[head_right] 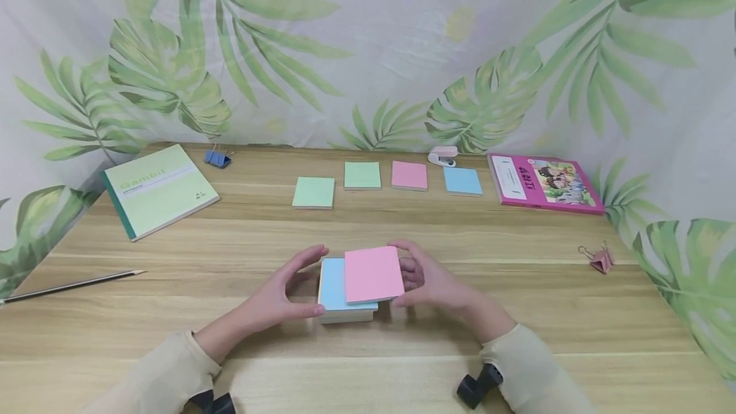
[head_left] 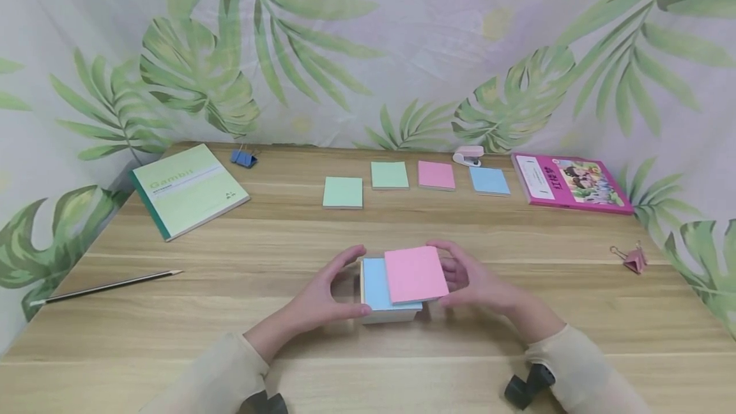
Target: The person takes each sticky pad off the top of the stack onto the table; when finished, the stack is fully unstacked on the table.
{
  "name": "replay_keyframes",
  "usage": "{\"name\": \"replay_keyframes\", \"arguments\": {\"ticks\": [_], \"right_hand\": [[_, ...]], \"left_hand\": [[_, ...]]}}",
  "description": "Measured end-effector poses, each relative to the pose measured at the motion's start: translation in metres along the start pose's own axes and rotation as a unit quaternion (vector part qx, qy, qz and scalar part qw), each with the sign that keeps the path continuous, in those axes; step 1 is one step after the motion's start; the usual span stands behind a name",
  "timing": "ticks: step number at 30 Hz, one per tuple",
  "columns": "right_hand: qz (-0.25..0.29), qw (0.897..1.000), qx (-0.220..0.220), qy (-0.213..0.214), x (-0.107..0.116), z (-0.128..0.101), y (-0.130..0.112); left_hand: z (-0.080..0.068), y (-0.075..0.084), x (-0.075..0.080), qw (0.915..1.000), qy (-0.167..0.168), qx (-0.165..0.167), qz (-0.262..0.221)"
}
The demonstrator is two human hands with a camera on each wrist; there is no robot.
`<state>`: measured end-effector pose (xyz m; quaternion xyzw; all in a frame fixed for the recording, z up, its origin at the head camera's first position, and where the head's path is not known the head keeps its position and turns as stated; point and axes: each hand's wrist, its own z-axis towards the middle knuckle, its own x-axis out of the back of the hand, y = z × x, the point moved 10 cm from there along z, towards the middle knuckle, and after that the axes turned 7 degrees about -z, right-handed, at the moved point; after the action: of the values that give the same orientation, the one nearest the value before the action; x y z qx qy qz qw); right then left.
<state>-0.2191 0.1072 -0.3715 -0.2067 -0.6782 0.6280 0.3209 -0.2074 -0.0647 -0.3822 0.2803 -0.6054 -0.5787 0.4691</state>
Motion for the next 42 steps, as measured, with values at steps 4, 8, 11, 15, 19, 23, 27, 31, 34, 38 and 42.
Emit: {"name": "replay_keyframes", "arguments": {"ticks": [4,8,11,15,19,23,27,31,34,38,42], "right_hand": [[0.072,0.997,0.017,0.001,0.013,-0.001,-0.007],[0.13,0.991,0.022,0.014,0.027,0.006,-0.015],[0.17,0.985,0.016,0.021,0.036,0.018,-0.019],[0.206,0.978,0.007,0.021,0.039,0.042,-0.022],[0.205,0.978,-0.017,0.014,0.035,0.07,-0.021],[0.162,0.986,-0.048,-0.007,0.026,0.097,-0.014],[0.128,0.989,-0.071,-0.033,0.016,0.122,0.001],[0.114,0.989,-0.086,-0.047,0.005,0.139,0.015],[0.106,0.989,-0.092,-0.051,-0.003,0.149,0.023],[0.109,0.986,-0.115,-0.05,-0.015,0.156,0.034],[0.088,0.987,-0.131,-0.035,-0.021,0.16,0.04]], "left_hand": [[0.0,0.001,0.002,0.9997,0.006,-0.005,0.022],[0.0,0.0,-0.001,0.9994,0.001,-0.004,0.035],[0.001,-0.003,-0.005,0.9987,-0.002,-0.007,0.051],[-0.002,0.004,-0.007,0.9989,-0.001,-0.014,0.046],[-0.006,0.024,-0.006,0.9993,-0.002,-0.002,0.037],[-0.006,0.024,-0.006,0.999,-0.003,-0.003,0.043],[-0.007,0.023,-0.006,0.9989,-0.002,-0.003,0.047],[-0.008,0.033,-0.007,0.9992,-0.005,-0.007,0.04],[-0.006,0.023,-0.007,0.9988,-0.003,-0.014,0.047],[-0.002,0.004,-0.005,0.9975,0.0,-0.019,0.069],[-0.002,-0.002,-0.004,0.9974,0.002,-0.018,0.07]]}}
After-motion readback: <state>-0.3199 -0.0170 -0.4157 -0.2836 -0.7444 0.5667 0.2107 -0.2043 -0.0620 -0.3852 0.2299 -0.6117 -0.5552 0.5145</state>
